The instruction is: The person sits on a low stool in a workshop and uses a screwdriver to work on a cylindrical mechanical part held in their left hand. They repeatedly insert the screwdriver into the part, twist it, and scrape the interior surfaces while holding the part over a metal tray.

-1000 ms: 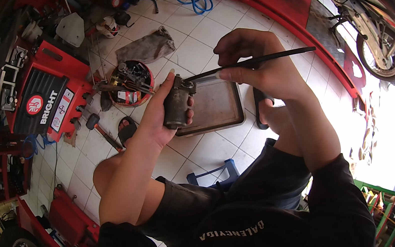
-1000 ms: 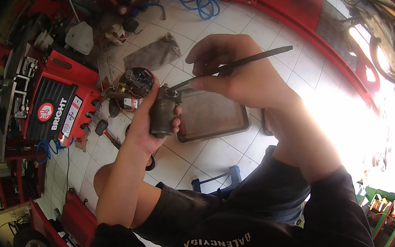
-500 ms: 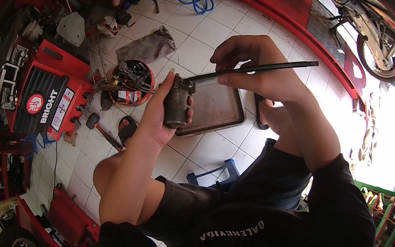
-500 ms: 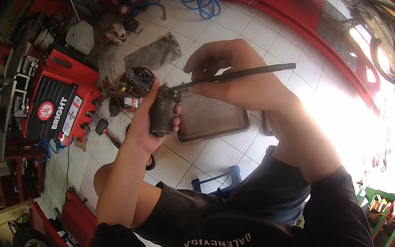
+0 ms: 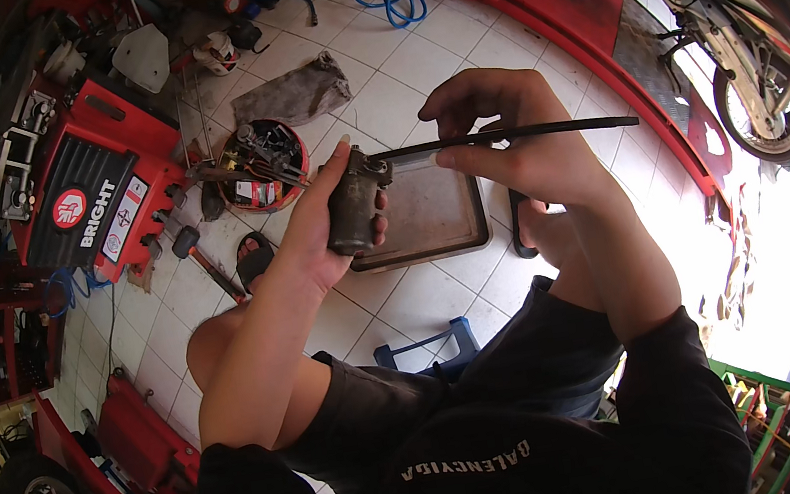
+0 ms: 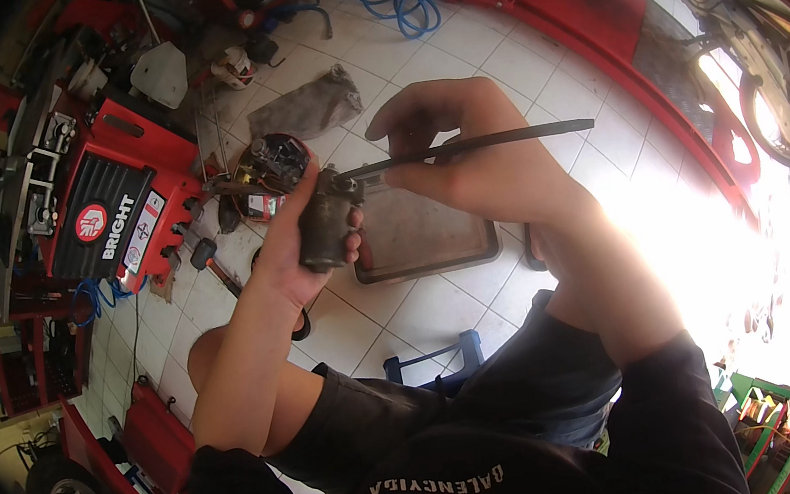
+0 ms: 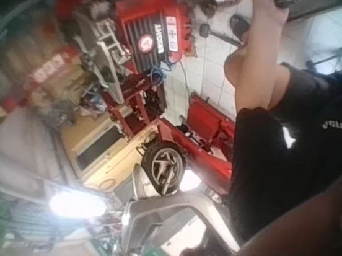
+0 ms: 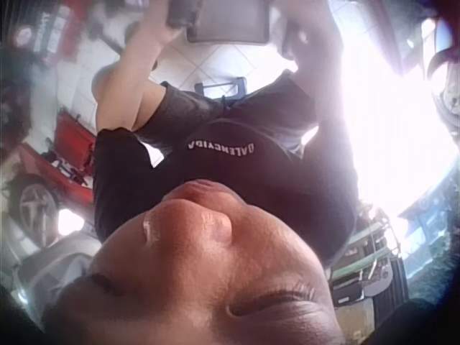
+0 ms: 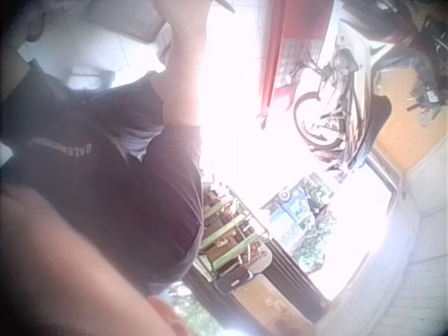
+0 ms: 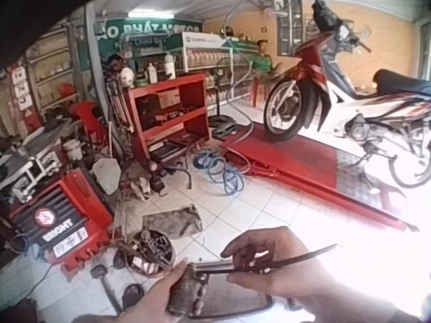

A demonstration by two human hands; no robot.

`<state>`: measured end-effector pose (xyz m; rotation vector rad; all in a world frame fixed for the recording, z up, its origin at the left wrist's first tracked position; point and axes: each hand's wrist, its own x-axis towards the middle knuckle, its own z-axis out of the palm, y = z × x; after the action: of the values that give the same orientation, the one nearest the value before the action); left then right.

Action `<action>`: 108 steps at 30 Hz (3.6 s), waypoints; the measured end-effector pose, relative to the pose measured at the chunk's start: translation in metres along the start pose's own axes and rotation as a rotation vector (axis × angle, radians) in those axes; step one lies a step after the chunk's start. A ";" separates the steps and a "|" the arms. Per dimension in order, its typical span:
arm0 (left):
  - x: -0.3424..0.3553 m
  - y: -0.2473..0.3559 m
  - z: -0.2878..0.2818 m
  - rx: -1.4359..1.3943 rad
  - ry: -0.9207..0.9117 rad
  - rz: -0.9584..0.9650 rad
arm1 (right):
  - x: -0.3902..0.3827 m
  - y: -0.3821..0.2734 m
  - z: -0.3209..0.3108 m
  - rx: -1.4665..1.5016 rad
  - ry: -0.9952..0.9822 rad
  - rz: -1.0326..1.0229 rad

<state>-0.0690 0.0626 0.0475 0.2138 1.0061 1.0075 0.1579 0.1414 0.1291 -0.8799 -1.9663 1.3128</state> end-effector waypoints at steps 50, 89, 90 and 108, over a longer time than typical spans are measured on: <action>0.011 -0.004 -0.003 -0.201 -0.028 0.173 | 0.004 0.011 0.019 -0.169 0.012 0.064; 0.001 0.000 0.007 -0.291 0.113 0.215 | -0.009 -0.006 0.020 -0.002 0.009 0.069; 0.006 0.001 -0.001 -0.311 0.160 0.218 | -0.008 -0.003 0.022 -0.033 -0.008 0.041; 0.012 0.013 -0.018 -0.431 0.165 0.278 | 0.004 0.023 0.048 0.759 -0.116 0.121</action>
<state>-0.0891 0.0743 0.0381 -0.0911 0.8968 1.4890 0.1223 0.1258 0.0921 -0.5493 -1.3083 2.0110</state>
